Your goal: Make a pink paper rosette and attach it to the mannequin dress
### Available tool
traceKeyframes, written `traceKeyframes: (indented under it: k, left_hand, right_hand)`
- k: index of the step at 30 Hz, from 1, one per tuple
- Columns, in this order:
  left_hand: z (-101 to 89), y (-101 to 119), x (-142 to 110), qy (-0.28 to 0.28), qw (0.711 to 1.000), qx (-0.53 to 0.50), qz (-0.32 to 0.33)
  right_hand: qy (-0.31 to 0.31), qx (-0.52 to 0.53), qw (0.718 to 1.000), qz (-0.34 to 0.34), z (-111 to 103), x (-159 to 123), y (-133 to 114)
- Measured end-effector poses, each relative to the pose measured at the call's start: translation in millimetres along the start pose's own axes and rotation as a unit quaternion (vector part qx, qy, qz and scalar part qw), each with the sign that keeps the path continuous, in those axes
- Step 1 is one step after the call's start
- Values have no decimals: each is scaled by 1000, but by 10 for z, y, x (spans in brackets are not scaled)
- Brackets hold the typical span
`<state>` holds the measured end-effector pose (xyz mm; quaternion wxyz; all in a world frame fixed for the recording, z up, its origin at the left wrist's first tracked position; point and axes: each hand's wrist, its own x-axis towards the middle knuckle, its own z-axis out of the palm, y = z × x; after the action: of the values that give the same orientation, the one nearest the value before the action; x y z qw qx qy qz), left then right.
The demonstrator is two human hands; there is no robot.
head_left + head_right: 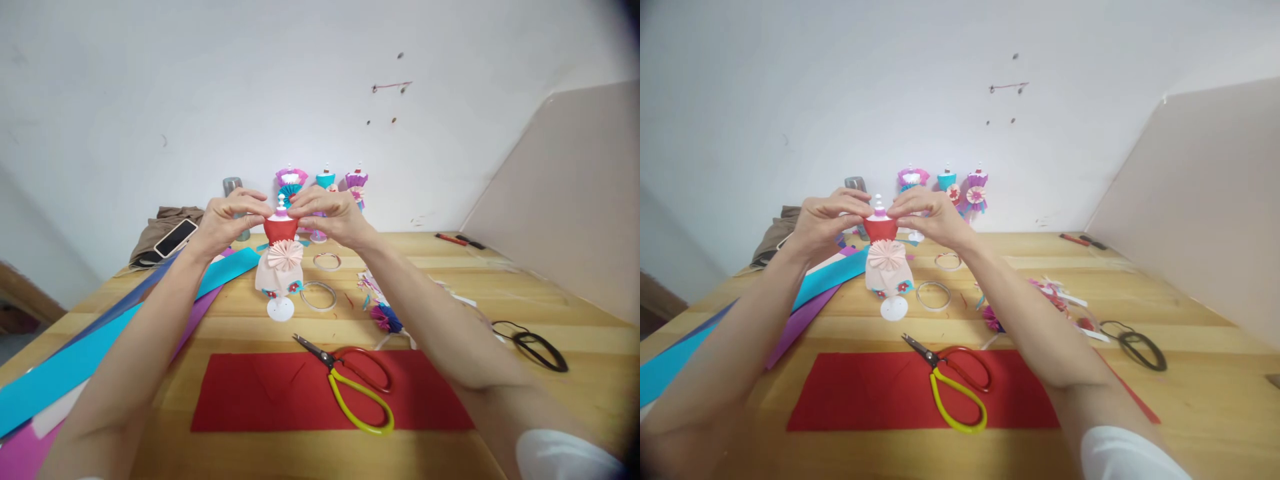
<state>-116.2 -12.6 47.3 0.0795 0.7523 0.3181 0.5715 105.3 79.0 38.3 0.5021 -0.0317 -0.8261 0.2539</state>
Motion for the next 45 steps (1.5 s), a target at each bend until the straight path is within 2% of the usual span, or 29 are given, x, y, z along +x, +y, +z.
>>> traceKeyframes:
  k: [4,7,10,17,25,32,35,38,41,45]
  left_hand:
    - [-15,3,-59,-8,1000,12,11]
    - [-30,-72,-137,-8,1000,23,-11]
    - [-31,-145,-181,-6,999,32,-29]
    - [13,-56,-102,14,1000,18,-4]
    - [19,-20,-70,34,999,-20,-13]
    - [30,34,-9,29,999,15,-7]
    - [25,57,-12,26,999,22,-5]
    - [29,64,-65,28,999,17,-20]
    - [56,82,-153,54,994,20,-89]
    - [116,187,-223,90,974,15,-208]
  right_hand:
    - [15,-9,1000,-22,-5,-97,-11]
    - [26,-11,999,-43,-4,-175,48]
    - [30,-33,999,-29,2,-202,106]
    - [23,-43,998,-47,-9,-136,50]
    - [-23,0,998,-64,-18,-35,17]
    - [-22,4,996,-90,-47,36,5]
    - [-25,-8,998,-64,-45,6,-52]
    - [-8,-33,999,25,-14,-72,-130]
    - [4,-29,991,133,39,-154,-194]
    - [11,-8,981,192,98,-194,-236]
